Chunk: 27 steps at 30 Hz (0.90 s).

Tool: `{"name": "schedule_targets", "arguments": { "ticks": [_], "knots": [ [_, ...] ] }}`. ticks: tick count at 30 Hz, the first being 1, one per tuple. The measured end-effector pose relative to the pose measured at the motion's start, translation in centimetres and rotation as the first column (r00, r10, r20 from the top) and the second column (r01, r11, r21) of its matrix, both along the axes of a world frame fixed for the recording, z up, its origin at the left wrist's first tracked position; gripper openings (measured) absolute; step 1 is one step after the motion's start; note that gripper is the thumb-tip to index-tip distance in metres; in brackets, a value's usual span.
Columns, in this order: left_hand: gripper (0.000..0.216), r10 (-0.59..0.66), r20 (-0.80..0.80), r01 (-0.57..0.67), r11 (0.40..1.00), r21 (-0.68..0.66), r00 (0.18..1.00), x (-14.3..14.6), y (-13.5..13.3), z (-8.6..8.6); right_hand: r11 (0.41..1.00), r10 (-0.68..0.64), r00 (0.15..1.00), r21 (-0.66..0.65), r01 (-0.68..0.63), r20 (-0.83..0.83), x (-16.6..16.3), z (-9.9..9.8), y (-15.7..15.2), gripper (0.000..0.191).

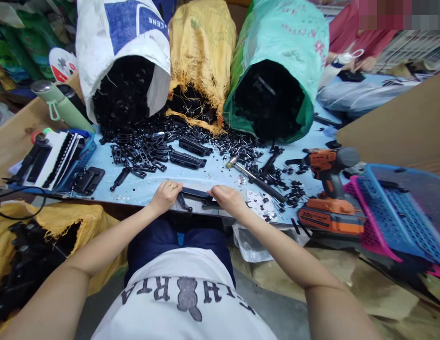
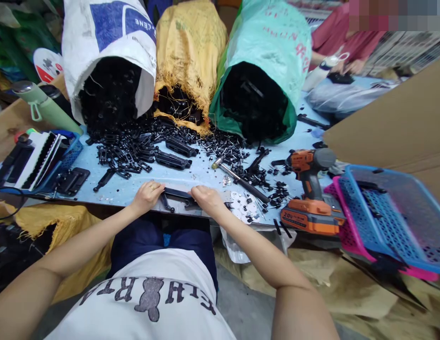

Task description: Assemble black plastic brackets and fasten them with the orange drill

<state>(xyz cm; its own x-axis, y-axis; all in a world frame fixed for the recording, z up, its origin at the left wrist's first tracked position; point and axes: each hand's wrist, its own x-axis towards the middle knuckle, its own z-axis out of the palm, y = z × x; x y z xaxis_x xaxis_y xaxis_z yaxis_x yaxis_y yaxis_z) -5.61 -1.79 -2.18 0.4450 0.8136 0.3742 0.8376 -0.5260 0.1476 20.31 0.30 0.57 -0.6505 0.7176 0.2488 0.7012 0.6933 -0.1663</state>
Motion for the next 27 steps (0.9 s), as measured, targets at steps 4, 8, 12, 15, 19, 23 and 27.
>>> {"name": "schedule_targets", "arguments": {
  "ticks": [4, 8, 12, 15, 19, 23, 27],
  "knots": [
    [0.031, 0.029, -0.059, -0.027, 0.999, 0.03, 0.998, -0.3, -0.5, -0.7, 0.996, 0.094, 0.985, 0.007, -0.094, -0.143, 0.6, -1.8, -0.7, 0.025],
    [0.037, -0.074, -0.069, 0.078, 0.996, 0.054, 0.995, 0.0, -0.4, -1.1, 0.988, 0.133, 0.967, -0.047, -0.146, -0.216, 2.0, -3.1, -1.1, 0.034],
    [0.044, -0.367, -0.159, 0.357, 0.93, -0.093, 0.916, 2.1, 1.2, -0.6, 0.999, 0.033, 0.999, 0.007, -0.033, 0.037, 4.0, -3.2, -0.4, 0.051],
    [0.05, -0.306, -0.172, 0.287, 0.949, -0.13, 0.936, 4.5, 2.7, -0.3, 0.991, -0.113, 0.985, 0.084, 0.103, 0.132, 5.0, -3.6, 0.4, 0.056],
    [0.054, -0.183, -0.147, 0.165, 0.978, -0.124, 0.972, 6.9, 4.9, -0.6, 0.986, -0.112, 0.985, 0.141, 0.094, 0.13, 5.2, -4.1, 1.2, 0.062],
    [0.054, -0.2, -0.075, 0.186, 0.97, -0.16, 0.977, 6.9, 5.6, 0.1, 0.992, -0.012, 0.995, 0.127, 0.0, 0.094, 5.1, -1.7, 1.0, 0.064],
    [0.061, -0.265, 0.185, 0.295, 0.941, -0.163, 0.946, 5.7, 1.4, 3.3, 0.964, 0.261, 0.962, -0.022, -0.264, -0.086, 5.1, 3.8, -1.0, 0.059]
  ]
}}
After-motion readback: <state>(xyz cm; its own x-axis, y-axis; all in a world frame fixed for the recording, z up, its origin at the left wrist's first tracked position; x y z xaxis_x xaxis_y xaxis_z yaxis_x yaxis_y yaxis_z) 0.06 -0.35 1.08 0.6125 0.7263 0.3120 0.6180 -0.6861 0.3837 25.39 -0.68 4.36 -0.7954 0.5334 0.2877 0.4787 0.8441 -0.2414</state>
